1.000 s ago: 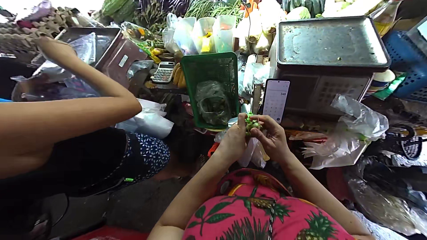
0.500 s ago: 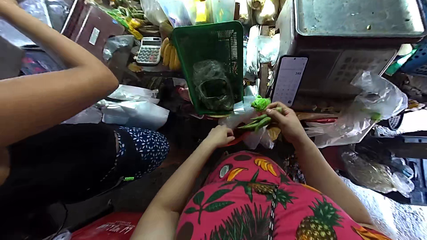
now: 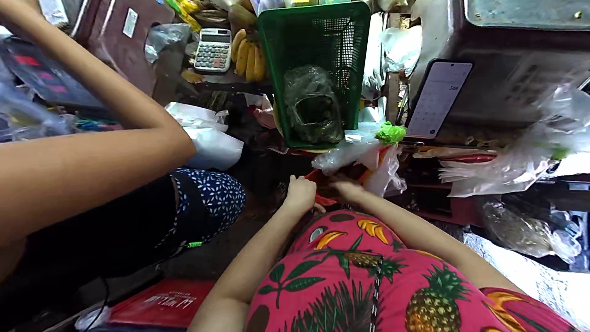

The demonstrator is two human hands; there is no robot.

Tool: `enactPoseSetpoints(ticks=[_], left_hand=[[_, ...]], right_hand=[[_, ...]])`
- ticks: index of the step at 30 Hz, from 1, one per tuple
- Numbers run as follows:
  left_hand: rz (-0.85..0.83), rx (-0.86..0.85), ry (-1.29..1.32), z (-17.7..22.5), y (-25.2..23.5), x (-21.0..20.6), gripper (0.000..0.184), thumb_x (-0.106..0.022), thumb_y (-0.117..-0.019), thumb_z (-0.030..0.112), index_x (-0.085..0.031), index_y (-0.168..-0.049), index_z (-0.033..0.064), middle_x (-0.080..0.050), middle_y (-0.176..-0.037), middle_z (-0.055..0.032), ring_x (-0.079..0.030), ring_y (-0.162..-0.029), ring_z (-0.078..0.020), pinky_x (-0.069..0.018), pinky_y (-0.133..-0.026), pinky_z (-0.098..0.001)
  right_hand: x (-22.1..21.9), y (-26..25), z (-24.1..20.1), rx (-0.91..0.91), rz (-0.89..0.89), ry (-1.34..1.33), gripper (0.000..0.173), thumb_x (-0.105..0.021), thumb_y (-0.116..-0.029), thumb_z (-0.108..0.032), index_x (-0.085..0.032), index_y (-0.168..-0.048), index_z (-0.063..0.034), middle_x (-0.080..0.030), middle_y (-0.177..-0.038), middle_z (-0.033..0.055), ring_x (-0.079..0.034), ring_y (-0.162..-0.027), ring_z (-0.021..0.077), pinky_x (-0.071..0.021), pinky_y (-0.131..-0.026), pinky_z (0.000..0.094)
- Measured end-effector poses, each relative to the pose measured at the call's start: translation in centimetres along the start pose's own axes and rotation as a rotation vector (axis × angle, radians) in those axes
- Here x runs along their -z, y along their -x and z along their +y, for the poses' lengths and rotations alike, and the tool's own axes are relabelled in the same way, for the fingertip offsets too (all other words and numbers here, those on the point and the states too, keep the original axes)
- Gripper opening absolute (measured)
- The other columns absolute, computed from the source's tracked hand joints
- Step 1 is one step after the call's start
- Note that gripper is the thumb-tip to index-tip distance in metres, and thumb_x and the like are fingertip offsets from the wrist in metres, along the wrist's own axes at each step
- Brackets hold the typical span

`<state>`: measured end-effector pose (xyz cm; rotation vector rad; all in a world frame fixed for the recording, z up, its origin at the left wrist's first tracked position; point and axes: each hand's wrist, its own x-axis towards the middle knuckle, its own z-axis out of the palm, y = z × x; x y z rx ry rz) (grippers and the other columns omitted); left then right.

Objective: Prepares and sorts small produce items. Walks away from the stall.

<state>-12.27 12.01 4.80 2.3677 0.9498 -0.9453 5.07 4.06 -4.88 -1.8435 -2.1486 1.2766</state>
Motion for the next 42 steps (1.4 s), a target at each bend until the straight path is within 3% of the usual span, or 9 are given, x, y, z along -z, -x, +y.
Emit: enactPoseSetpoints(ticks=[5, 10, 13, 17, 22, 27, 34, 37, 42], left_hand=[[0.001, -0.087, 0.112, -2.7, 1.7, 0.3, 0.052, -0.066, -0.0959, 0.052, -0.074, -0.114, 0.0042, -0.069, -0.121, -0.0193, -0.055, -0.129, -0.0392, -0.0355, -0.110, -0.0622], [-0.034, -0.260, 0.169, -2.9, 1.2, 0.0, 0.050, -0.055, -0.1038, 0.046, -0.075, -0.101, 0.0005, -0.070, -0.113, -0.0207, -0.057, -0.125, -0.0410, -0.0399, -0.108, -0.0608], [-0.032, -0.263, 0.178, -2.4, 0.3, 0.8, 0.052, -0.050, -0.1061, 0.046, -0.072, -0.103, -0.0014, -0.069, -0.114, -0.0219, -0.060, -0.122, -0.0400, -0.0450, -0.104, -0.0592], [0.219, -0.278, 0.308, -2.2, -0.7, 3.9, 0.041, -0.054, -0.1066, 0.033, -0.062, -0.136, 0.0047, -0.062, -0.135, -0.0206, -0.059, -0.128, -0.0365, -0.0462, -0.108, -0.0554], [0.688, -0.216, 0.285, -3.0, -5.0, 8.9, 0.037, -0.048, -0.1049, 0.011, -0.061, -0.138, 0.0043, -0.054, -0.149, -0.0155, -0.050, -0.138, -0.0346, -0.0423, -0.112, -0.0526], [0.415, 0.180, 0.289, -3.5, -7.3, 12.2, 0.034, -0.055, -0.0990, 0.007, -0.059, -0.133, 0.0004, -0.066, -0.124, -0.0242, -0.064, -0.117, -0.0420, -0.0553, -0.091, -0.0584], [0.450, 0.426, 0.420, -1.6, -10.1, 13.5, 0.065, -0.064, -0.0922, 0.001, -0.033, -0.148, -0.0095, -0.048, -0.143, -0.0308, -0.064, -0.115, -0.0440, -0.0570, -0.089, -0.0553], [0.499, 0.434, 0.393, -1.1, -11.2, 13.3, 0.086, -0.070, -0.0872, 0.001, -0.020, -0.156, -0.0076, -0.039, -0.151, -0.0306, -0.063, -0.117, -0.0437, -0.0576, -0.089, -0.0539], [0.597, 0.235, 0.608, -2.7, -11.4, 13.0, 0.070, -0.066, -0.0954, 0.018, -0.034, -0.154, -0.0011, -0.052, -0.145, -0.0269, -0.059, -0.126, -0.0412, -0.0497, -0.104, -0.0568]], right_hand=[[3.9, 0.4, -3.7, 0.021, -0.039, -0.031, 0.028, -0.072, -0.0919, -0.019, -0.075, -0.115, -0.0044, -0.066, -0.127, 0.0215, -0.059, -0.125, 0.0383, -0.0446, -0.109, 0.0581], [11.1, 0.7, -7.6, 0.089, 0.493, -0.078, 0.023, -0.060, -0.0997, -0.013, -0.073, -0.115, -0.0028, -0.073, -0.108, 0.0148, -0.071, -0.101, 0.0280, -0.0570, -0.094, 0.0460], [15.3, -2.5, -7.5, 0.006, 0.687, 0.056, 0.026, -0.054, -0.1002, -0.004, -0.071, -0.120, -0.0023, -0.071, -0.118, 0.0173, -0.066, -0.116, 0.0344, -0.0521, -0.103, 0.0511], [19.2, -7.5, -6.1, -0.181, 0.520, 0.307, 0.031, -0.057, -0.0942, 0.002, -0.068, -0.124, 0.0004, -0.062, -0.137, 0.0215, -0.053, -0.132, 0.0432, -0.0436, -0.108, 0.0605], [19.2, -9.9, -5.3, -0.264, 0.400, 0.517, 0.024, -0.057, -0.0953, 0.001, -0.068, -0.114, 0.0091, -0.060, -0.130, 0.0319, -0.054, -0.127, 0.0479, -0.0448, -0.103, 0.0624], [19.6, -8.0, -6.8, -0.320, 0.397, 0.525, 0.025, -0.056, -0.0987, -0.006, -0.068, -0.113, 0.0098, -0.060, -0.126, 0.0318, -0.057, -0.123, 0.0467, -0.0460, -0.103, 0.0598], [19.3, -7.2, -5.5, -0.372, 0.339, 0.405, 0.030, -0.051, -0.1017, -0.008, -0.064, -0.126, 0.0060, -0.060, -0.131, 0.0287, -0.057, -0.126, 0.0439, -0.0470, -0.103, 0.0574], [19.9, -6.7, -5.8, -0.422, 0.282, 0.255, 0.035, -0.049, -0.1039, -0.011, -0.059, -0.134, 0.0042, -0.058, -0.136, 0.0288, -0.055, -0.129, 0.0459, -0.0467, -0.103, 0.0614], [20.0, -5.8, -6.9, -0.505, 0.215, 0.190, 0.041, -0.055, -0.1017, -0.014, -0.055, -0.138, 0.0042, -0.061, -0.132, 0.0291, -0.059, -0.125, 0.0469, -0.0485, -0.098, 0.0642]])
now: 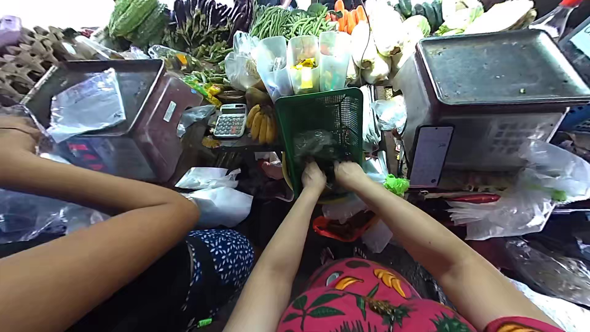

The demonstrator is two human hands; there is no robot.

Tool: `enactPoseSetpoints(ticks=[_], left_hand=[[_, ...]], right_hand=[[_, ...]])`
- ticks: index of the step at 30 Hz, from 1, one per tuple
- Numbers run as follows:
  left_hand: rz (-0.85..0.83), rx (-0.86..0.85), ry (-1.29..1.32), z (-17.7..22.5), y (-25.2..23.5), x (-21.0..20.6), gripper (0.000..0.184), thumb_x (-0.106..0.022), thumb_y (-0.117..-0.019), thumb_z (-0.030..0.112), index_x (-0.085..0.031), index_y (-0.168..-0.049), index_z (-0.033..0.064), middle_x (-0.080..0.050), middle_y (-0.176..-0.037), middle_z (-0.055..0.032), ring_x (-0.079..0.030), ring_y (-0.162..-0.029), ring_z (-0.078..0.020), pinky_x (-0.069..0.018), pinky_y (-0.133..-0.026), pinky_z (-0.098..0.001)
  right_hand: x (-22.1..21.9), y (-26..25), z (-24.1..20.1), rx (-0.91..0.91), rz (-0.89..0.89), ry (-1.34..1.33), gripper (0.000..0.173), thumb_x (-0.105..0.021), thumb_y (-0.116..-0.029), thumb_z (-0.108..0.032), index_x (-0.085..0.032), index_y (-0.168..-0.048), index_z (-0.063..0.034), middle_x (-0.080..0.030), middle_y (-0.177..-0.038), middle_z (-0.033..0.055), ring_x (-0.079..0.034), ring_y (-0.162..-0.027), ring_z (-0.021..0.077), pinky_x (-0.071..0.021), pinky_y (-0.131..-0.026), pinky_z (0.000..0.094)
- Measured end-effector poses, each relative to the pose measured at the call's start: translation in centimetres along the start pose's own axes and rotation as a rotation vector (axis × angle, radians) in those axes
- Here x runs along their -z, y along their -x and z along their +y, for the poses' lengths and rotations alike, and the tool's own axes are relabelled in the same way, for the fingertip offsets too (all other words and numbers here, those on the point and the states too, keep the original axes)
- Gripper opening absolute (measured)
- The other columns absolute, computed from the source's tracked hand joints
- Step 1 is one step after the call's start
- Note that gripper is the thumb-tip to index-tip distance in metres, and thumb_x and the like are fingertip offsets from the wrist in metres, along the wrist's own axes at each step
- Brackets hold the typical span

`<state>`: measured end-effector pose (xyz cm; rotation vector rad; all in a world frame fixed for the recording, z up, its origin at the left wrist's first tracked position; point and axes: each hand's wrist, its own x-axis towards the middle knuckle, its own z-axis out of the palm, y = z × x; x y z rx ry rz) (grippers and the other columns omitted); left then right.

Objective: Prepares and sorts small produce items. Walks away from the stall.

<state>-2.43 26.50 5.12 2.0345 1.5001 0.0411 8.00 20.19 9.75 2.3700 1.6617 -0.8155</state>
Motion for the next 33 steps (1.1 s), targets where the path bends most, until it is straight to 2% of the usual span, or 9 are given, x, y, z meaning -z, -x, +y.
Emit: enactPoseSetpoints(ticks=[4, 9, 12, 15, 19, 23, 25, 28, 33], left_hand=[[-0.042, -0.099, -0.082, -0.6, -0.1, 0.6, 0.049, -0.061, -0.0990, 0.018, -0.053, -0.147, 0.0101, -0.057, -0.143, -0.0221, -0.059, -0.127, -0.0410, -0.0488, -0.103, -0.0607], [-0.010, -0.323, -0.061, -2.1, 0.8, 1.9, 0.053, -0.060, -0.0971, 0.006, -0.054, -0.148, 0.0156, -0.057, -0.143, -0.0206, -0.053, -0.134, -0.0401, -0.0452, -0.110, -0.0575], [0.089, -0.441, -0.039, -2.8, 2.4, 2.9, 0.053, -0.062, -0.0956, 0.002, -0.059, -0.145, 0.0187, -0.065, -0.134, -0.0158, -0.060, -0.128, -0.0355, -0.0468, -0.109, -0.0527], [0.248, -0.519, 0.207, -3.1, 4.1, 4.5, 0.039, -0.067, -0.0947, 0.005, -0.067, -0.133, 0.0112, -0.072, -0.118, -0.0132, -0.068, -0.112, -0.0299, -0.0525, -0.101, -0.0489], [0.254, -0.532, 0.657, -2.2, 6.2, 7.9, 0.035, -0.075, -0.0922, 0.006, -0.063, -0.125, 0.0061, -0.073, -0.113, -0.0073, -0.072, -0.101, -0.0146, -0.0602, -0.091, -0.0360], [0.004, -0.477, 0.935, -1.3, 8.6, 10.8, 0.036, -0.070, -0.0934, -0.001, -0.055, -0.126, 0.0048, -0.072, -0.111, -0.0076, -0.071, -0.095, -0.0155, -0.0600, -0.085, -0.0338], [-0.234, -0.453, 1.060, -1.4, 9.4, 11.5, 0.036, -0.065, -0.0957, -0.002, -0.052, -0.129, 0.0035, -0.072, -0.107, -0.0073, -0.071, -0.094, -0.0145, -0.0595, -0.087, -0.0333], [-0.611, -0.449, 1.223, -1.7, 10.2, 11.2, 0.028, -0.057, -0.0991, 0.006, -0.055, -0.127, 0.0046, -0.072, -0.102, -0.0033, -0.071, -0.091, -0.0118, -0.0599, -0.086, -0.0304], [-1.008, -0.406, 1.319, -1.2, 12.8, 6.7, 0.033, -0.045, -0.1080, 0.019, -0.050, -0.139, 0.0097, -0.070, -0.115, -0.0017, -0.070, -0.099, -0.0112, -0.0590, -0.088, -0.0313]], right_hand=[[1.0, 1.9, -0.4, -0.066, 0.024, -0.022, 0.038, -0.045, -0.1044, -0.007, -0.052, -0.139, 0.0072, -0.055, -0.138, 0.0309, -0.056, -0.128, 0.0471, -0.0486, -0.100, 0.0609], [2.6, 3.1, 0.4, -0.103, 0.112, -0.127, 0.056, -0.061, -0.1016, -0.020, -0.043, -0.150, 0.0016, -0.053, -0.139, 0.0304, -0.061, -0.119, 0.0473, -0.0524, -0.095, 0.0610], [3.0, 3.4, 1.2, -0.100, 0.199, -0.223, 0.059, -0.061, -0.1020, -0.023, -0.040, -0.153, -0.0006, -0.055, -0.135, 0.0299, -0.064, -0.114, 0.0469, -0.0540, -0.092, 0.0612], [3.8, 5.3, 1.7, -0.076, 0.209, -0.344, 0.047, -0.061, -0.1015, -0.024, -0.050, -0.138, 0.0046, -0.063, -0.123, 0.0277, -0.065, -0.112, 0.0432, -0.0533, -0.093, 0.0602], [5.2, 9.8, 2.8, -0.055, 0.120, -0.486, 0.038, -0.058, -0.1040, -0.030, -0.060, -0.122, 0.0028, -0.066, -0.103, 0.0223, -0.066, -0.098, 0.0360, -0.0509, -0.087, 0.0579], [5.1, 12.9, 4.1, 0.189, 0.353, -0.665, 0.032, -0.061, -0.1026, -0.025, -0.062, -0.127, -0.0050, -0.067, -0.095, 0.0119, -0.065, -0.082, 0.0232, -0.0539, -0.077, 0.0478], [4.6, 13.4, 5.0, 0.499, 0.462, -0.766, 0.040, -0.065, -0.0968, -0.020, -0.063, -0.136, -0.0133, -0.068, -0.116, 0.0052, -0.067, -0.098, 0.0143, -0.0579, -0.086, 0.0389], [4.3, 14.4, 5.8, 0.830, 0.273, -0.856, 0.040, -0.067, -0.0950, -0.011, -0.067, -0.135, -0.0150, -0.064, -0.127, 0.0052, -0.065, -0.112, 0.0152, -0.0601, -0.092, 0.0343], [4.8, 15.9, 6.5, 0.765, 0.106, -0.559, 0.034, -0.059, -0.1011, -0.014, -0.069, -0.133, -0.0214, -0.061, -0.127, 0.0051, -0.060, -0.112, 0.0080, -0.0527, -0.094, 0.0248]])
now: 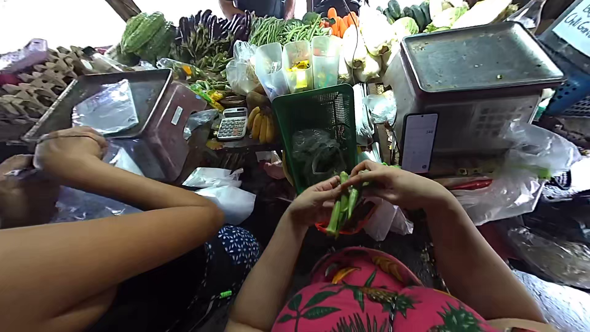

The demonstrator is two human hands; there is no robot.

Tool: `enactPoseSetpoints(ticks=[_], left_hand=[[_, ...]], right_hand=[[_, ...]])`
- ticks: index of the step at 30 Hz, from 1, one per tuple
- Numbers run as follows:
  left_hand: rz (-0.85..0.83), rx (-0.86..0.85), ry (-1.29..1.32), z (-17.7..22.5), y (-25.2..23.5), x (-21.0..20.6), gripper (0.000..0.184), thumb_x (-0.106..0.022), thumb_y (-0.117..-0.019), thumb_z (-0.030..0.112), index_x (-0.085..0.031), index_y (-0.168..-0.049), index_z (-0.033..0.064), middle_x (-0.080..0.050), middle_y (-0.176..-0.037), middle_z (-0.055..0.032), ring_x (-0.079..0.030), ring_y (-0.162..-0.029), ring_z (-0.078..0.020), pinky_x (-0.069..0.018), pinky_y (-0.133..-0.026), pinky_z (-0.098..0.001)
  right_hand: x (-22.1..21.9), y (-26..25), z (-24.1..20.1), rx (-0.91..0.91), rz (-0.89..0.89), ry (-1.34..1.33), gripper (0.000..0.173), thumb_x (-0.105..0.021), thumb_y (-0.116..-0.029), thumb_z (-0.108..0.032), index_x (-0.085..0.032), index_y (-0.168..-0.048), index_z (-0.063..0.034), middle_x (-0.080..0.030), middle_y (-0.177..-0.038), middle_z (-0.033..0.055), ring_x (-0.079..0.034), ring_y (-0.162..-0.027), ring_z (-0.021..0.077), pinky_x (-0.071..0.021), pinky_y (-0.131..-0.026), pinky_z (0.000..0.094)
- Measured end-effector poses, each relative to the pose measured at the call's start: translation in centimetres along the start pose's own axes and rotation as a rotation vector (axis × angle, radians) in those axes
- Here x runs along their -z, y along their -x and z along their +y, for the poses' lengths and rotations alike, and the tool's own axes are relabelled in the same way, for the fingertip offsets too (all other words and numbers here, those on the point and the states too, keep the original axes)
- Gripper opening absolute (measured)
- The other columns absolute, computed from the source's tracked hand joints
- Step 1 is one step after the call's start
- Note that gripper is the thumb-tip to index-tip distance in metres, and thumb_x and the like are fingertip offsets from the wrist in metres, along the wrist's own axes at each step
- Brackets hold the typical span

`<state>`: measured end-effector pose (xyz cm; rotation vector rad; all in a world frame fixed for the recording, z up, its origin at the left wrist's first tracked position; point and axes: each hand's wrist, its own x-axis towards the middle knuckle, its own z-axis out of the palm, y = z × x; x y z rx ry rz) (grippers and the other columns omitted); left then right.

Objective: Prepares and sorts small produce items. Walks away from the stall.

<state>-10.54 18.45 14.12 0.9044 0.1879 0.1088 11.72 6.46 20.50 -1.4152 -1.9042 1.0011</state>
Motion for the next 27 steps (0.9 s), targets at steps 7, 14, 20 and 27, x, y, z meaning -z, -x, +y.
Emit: enactPoseSetpoints(ticks=[7, 14, 20, 27], left_hand=[[0.364, 0.189, 0.045, -3.2, -0.6, -5.4, 0.056, -0.022, -0.1118, 0.048, -0.060, -0.117, 0.0065, -0.068, -0.093, -0.0058, -0.068, -0.073, -0.0120, -0.0575, -0.060, -0.0250], [0.202, -0.082, -0.024, -3.8, -1.4, -3.6, 0.017, -0.055, -0.1040, 0.017, -0.062, -0.112, 0.0043, -0.069, -0.084, -0.0009, -0.066, -0.069, -0.0066, -0.0564, -0.064, -0.0215], [0.495, -0.437, -0.050, -4.0, -3.1, -5.3, 0.015, -0.055, -0.1021, 0.009, -0.053, -0.115, 0.0028, -0.064, -0.087, -0.0007, -0.066, -0.080, -0.0085, -0.0580, -0.079, -0.0270], [0.692, -0.546, -0.158, -3.9, -4.1, -4.1, 0.026, -0.056, -0.1026, 0.013, -0.054, -0.125, -0.0004, -0.067, -0.106, -0.0080, -0.067, -0.098, -0.0160, -0.0570, -0.092, -0.0359]], right_hand=[[-1.9, 0.6, 0.9, -0.084, -0.018, 0.059, 0.045, -0.056, -0.1040, -0.010, -0.055, -0.149, -0.0122, -0.062, -0.141, 0.0094, -0.061, -0.125, 0.0149, -0.0480, -0.109, 0.0343], [-4.5, 1.1, 1.4, -0.059, 0.324, 0.237, 0.060, -0.064, -0.0995, -0.024, -0.045, -0.157, -0.0225, -0.039, -0.164, 0.0023, -0.044, -0.142, 0.0296, -0.0390, -0.110, 0.0587], [-10.5, 2.4, 2.3, -0.236, 0.416, -0.812, 0.062, -0.059, -0.1007, -0.039, -0.043, -0.148, -0.0010, -0.064, -0.130, 0.0083, -0.068, -0.108, 0.0156, -0.0597, -0.091, 0.0353], [-10.8, 2.8, 3.4, -0.364, 0.352, -0.601, 0.029, -0.072, -0.0942, -0.015, -0.065, -0.119, -0.0014, -0.074, -0.094, 0.0027, -0.071, -0.080, 0.0070, -0.0599, -0.077, 0.0262]])
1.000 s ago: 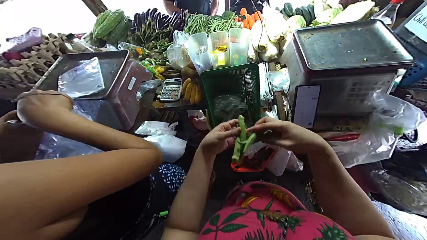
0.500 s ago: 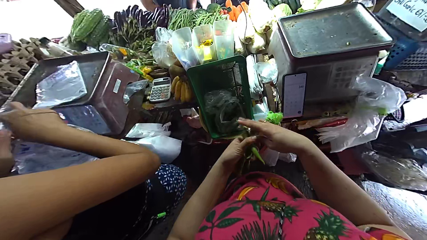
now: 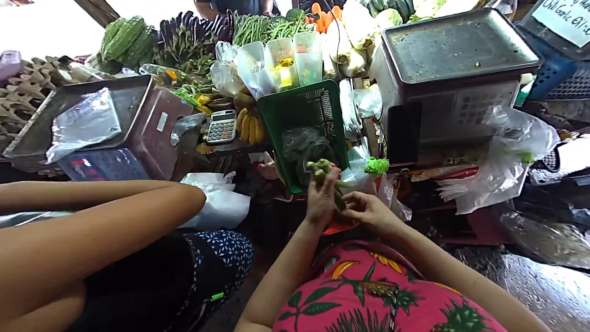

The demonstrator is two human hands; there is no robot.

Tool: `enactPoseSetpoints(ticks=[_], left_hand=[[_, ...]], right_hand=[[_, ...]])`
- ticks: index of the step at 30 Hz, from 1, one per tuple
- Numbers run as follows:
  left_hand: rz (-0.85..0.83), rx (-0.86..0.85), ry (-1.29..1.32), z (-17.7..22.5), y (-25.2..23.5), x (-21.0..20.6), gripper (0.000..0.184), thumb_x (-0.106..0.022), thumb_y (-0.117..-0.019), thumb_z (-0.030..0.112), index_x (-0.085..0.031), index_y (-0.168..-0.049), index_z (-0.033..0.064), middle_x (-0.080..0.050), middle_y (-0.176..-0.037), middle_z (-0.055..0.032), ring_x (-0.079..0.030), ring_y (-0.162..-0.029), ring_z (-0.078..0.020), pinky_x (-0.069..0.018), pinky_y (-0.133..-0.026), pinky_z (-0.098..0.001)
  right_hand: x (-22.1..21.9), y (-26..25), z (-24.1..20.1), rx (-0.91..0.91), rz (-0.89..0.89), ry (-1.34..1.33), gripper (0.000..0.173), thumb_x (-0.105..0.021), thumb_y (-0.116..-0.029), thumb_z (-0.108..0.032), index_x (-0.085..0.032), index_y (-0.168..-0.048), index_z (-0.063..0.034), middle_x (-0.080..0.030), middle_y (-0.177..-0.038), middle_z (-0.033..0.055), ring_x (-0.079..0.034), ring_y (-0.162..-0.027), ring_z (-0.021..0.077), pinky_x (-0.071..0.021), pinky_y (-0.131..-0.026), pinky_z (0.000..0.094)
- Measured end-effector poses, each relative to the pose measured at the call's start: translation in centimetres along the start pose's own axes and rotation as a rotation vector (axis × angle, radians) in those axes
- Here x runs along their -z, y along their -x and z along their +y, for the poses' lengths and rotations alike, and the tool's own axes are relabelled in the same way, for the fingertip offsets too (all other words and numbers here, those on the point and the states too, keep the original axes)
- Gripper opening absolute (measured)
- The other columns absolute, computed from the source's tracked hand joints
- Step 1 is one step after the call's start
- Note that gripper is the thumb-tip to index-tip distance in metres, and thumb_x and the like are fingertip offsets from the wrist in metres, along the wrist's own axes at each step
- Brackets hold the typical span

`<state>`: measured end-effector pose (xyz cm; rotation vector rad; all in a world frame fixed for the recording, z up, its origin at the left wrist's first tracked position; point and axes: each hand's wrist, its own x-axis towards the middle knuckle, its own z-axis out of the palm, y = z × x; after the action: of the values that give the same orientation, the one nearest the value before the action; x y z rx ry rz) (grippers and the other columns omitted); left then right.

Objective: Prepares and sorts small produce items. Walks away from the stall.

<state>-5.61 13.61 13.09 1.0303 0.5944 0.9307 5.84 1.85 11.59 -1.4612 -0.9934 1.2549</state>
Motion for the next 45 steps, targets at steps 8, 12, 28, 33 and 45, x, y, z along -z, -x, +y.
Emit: enactPoseSetpoints(ticks=[8, 12, 28, 33, 45], left_hand=[[-0.552, 0.441, -0.303, 1.8, -1.4, 7.3, 0.023, -0.054, -0.1047, 0.012, -0.059, -0.123, -0.0017, -0.075, -0.105, -0.0066, -0.073, -0.092, -0.0160, -0.0601, -0.087, -0.0361], [-0.418, 0.537, -0.132, -0.9, 1.1, 7.6, 0.017, -0.061, -0.0990, 0.007, -0.058, -0.115, 0.0011, -0.073, -0.090, -0.0042, -0.072, -0.078, -0.0151, -0.0618, -0.076, -0.0335], [0.110, 0.413, 0.229, -0.9, 4.5, 12.1, 0.030, -0.039, -0.1099, 0.018, -0.055, -0.131, 0.0030, -0.072, -0.109, -0.0127, -0.073, -0.092, -0.0251, -0.0620, -0.083, -0.0441], [0.069, 0.396, 0.282, -1.0, 3.8, 10.2, 0.046, -0.025, -0.1136, 0.030, -0.056, -0.129, -0.0001, -0.070, -0.123, -0.0177, -0.071, -0.110, -0.0331, -0.0595, -0.093, -0.0514], [-0.038, 0.238, 0.175, -4.1, 1.3, -1.2, 0.044, -0.067, -0.0994, 0.025, -0.052, -0.130, -0.0033, -0.074, -0.100, -0.0101, -0.074, -0.088, -0.0176, -0.0618, -0.081, -0.0334]], right_hand=[[2.4, -0.6, -4.2, 0.365, 0.015, 0.853, 0.021, -0.062, -0.0955, -0.002, -0.077, -0.109, -0.0071, -0.071, -0.114, 0.0158, -0.066, -0.111, 0.0326, -0.0523, -0.100, 0.0485], [1.0, -5.6, -4.6, 0.292, -0.172, 0.745, 0.027, -0.065, -0.0914, 0.005, -0.068, -0.118, 0.0011, -0.067, -0.120, 0.0194, -0.068, -0.107, 0.0295, -0.0555, -0.098, 0.0450], [-1.8, -19.7, -0.3, 0.022, -0.049, 1.464, 0.017, -0.056, -0.0963, 0.003, -0.069, -0.104, 0.0096, -0.067, -0.115, 0.0293, -0.064, -0.113, 0.0470, -0.0524, -0.091, 0.0620], [-1.1, -13.9, -4.9, -0.017, 0.270, 1.361, 0.023, -0.061, -0.0936, 0.002, -0.061, -0.112, 0.0169, -0.062, -0.115, 0.0341, -0.061, -0.114, 0.0500, -0.0506, -0.093, 0.0614], [2.7, 1.0, -0.8, 0.138, 0.122, 0.494, 0.033, -0.052, -0.1054, -0.031, -0.066, -0.112, -0.0018, -0.068, -0.083, 0.0079, -0.066, -0.073, 0.0153, -0.0560, -0.071, 0.0349]])
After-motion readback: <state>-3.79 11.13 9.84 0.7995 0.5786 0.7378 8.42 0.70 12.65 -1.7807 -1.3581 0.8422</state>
